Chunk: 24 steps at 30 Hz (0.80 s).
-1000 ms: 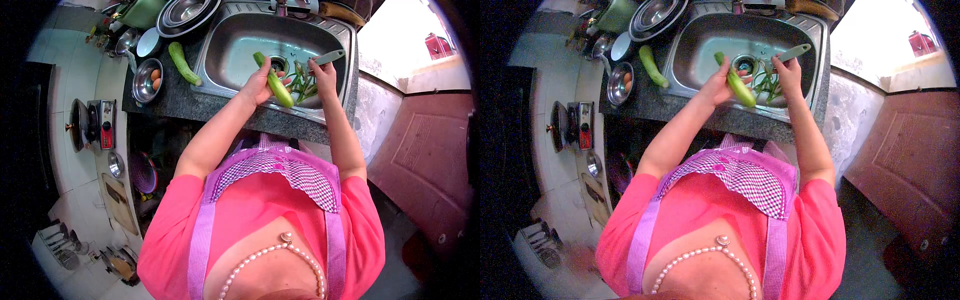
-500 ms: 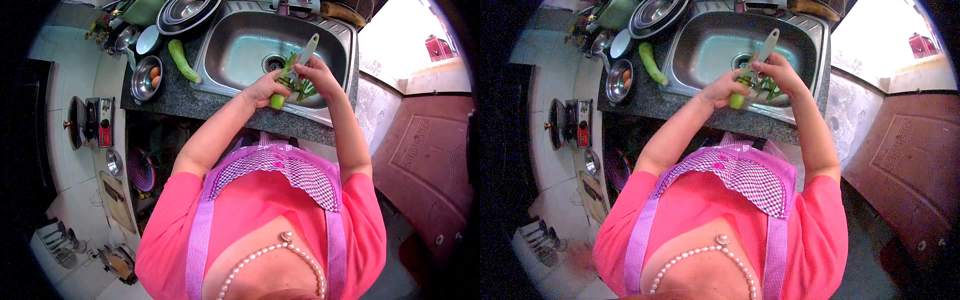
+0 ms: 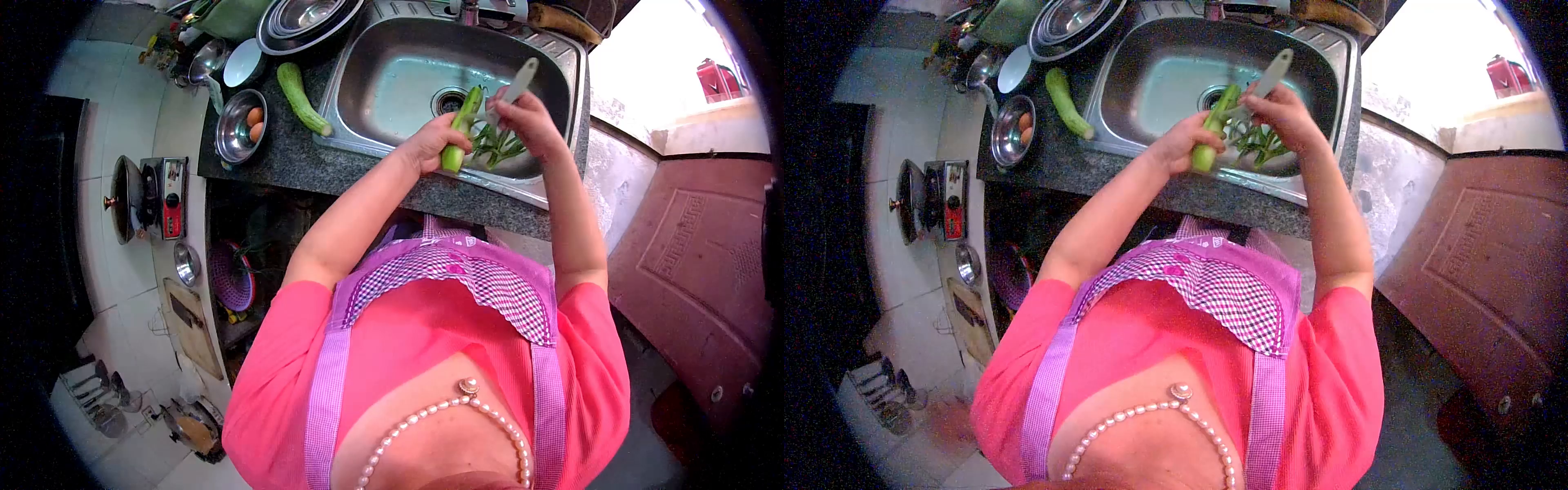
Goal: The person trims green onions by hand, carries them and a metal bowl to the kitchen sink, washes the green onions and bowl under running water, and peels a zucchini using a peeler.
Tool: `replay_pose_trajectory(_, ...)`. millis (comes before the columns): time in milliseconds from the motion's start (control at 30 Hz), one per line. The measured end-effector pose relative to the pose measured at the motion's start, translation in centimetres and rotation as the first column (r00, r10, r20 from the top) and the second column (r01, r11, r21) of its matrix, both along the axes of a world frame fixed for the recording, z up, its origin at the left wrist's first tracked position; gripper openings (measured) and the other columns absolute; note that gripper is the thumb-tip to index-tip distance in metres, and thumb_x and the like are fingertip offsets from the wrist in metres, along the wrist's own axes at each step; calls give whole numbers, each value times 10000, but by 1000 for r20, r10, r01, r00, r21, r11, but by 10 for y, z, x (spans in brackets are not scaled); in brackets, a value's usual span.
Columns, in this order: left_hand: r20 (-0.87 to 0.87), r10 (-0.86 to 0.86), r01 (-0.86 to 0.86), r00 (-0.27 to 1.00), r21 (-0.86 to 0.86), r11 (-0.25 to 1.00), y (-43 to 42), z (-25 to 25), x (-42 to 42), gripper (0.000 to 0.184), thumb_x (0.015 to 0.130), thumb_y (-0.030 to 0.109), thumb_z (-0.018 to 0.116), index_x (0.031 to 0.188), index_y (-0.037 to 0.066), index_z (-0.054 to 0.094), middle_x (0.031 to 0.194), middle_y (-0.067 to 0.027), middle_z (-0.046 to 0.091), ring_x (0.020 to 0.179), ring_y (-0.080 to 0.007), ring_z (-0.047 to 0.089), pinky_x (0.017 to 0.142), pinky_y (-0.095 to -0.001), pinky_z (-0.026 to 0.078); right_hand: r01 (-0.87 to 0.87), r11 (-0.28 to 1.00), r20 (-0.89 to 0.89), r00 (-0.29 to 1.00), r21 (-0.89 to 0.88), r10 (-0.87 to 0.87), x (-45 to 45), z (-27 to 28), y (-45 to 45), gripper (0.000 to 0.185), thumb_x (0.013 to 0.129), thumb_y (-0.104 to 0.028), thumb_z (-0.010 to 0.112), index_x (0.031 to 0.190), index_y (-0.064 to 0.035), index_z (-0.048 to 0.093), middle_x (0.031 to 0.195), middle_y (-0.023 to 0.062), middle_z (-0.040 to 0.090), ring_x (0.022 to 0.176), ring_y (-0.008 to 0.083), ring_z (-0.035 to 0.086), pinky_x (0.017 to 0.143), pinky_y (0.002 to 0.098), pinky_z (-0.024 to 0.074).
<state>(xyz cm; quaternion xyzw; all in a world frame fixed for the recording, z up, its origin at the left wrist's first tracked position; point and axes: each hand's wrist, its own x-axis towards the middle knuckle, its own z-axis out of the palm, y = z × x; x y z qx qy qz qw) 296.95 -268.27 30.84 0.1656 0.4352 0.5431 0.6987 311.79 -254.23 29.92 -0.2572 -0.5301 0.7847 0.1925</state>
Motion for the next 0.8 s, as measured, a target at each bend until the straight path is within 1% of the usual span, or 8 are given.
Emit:
replay_pose_trajectory(67,38,-43,42,998,12,999,2,0,0,542,587,-95,565,1097,34,435,827,-62,500,702,-154,532,624,-256,468,-93,995,-76,993,-26,91,-6,-11,-5,232,796,-162,611,993,-66,536,889,21,588,770,117,532,616,241,416)
replay_pose_trajectory(233,-34,-132,132,991,-6,991,-7,1,-4,640,563,-80,580,1164,68,419,864,-53,513,699,-144,527,637,-247,467,386,922,18,922,34,-387,-9,-30,29,173,792,-160,616,911,-53,550,831,35,584,730,119,529,586,242,417)
replay_pose_trajectory(300,-91,-120,122,989,23,992,-10,-5,-5,660,593,-87,594,1201,80,400,933,-57,517,766,-139,535,671,-254,466,660,703,0,729,266,-685,-5,-60,42,175,787,-160,623,886,-36,548,815,46,580,718,121,533,564,255,436)
replay_pose_trajectory(333,-127,-73,77,989,28,997,-9,-9,-1,659,605,-87,601,1208,82,395,941,-56,515,781,-138,536,678,-255,466,718,666,-15,683,202,-731,0,-54,39,195,780,-161,631,884,-25,539,811,53,577,721,120,537,549,268,452)
replay_pose_trajectory(433,-164,-7,8,986,4,1000,-9,-12,1,622,651,-76,625,1210,78,399,972,-56,519,817,-139,541,711,-264,466,538,840,-82,843,72,-532,-2,-32,15,197,785,-169,622,919,-50,541,835,31,578,726,122,537,565,244,435)
replay_pose_trajectory(500,-167,11,-13,986,-9,1000,-7,-14,1,607,657,-71,627,1204,76,408,977,-51,518,819,-146,541,725,-272,465,235,970,5,972,60,-236,-6,-6,-5,215,786,-184,620,947,-63,547,848,16,578,732,114,531,589,227,419)
replay_pose_trajectory(633,-144,-5,17,990,82,996,-6,-8,6,672,618,-85,630,1227,81,402,954,-38,513,819,-157,540,734,-273,465,-158,977,118,983,141,141,-14,5,-18,256,781,-195,624,978,-51,550,864,22,584,755,109,525,620,239,408)
replay_pose_trajectory(800,-194,-60,66,979,26,997,-17,-13,4,732,595,-112,605,1257,98,375,956,-47,502,834,-153,529,724,-271,468,397,880,99,896,260,-433,-13,-43,36,238,781,-187,626,939,-33,537,835,41,576,738,138,533,593,264,426)
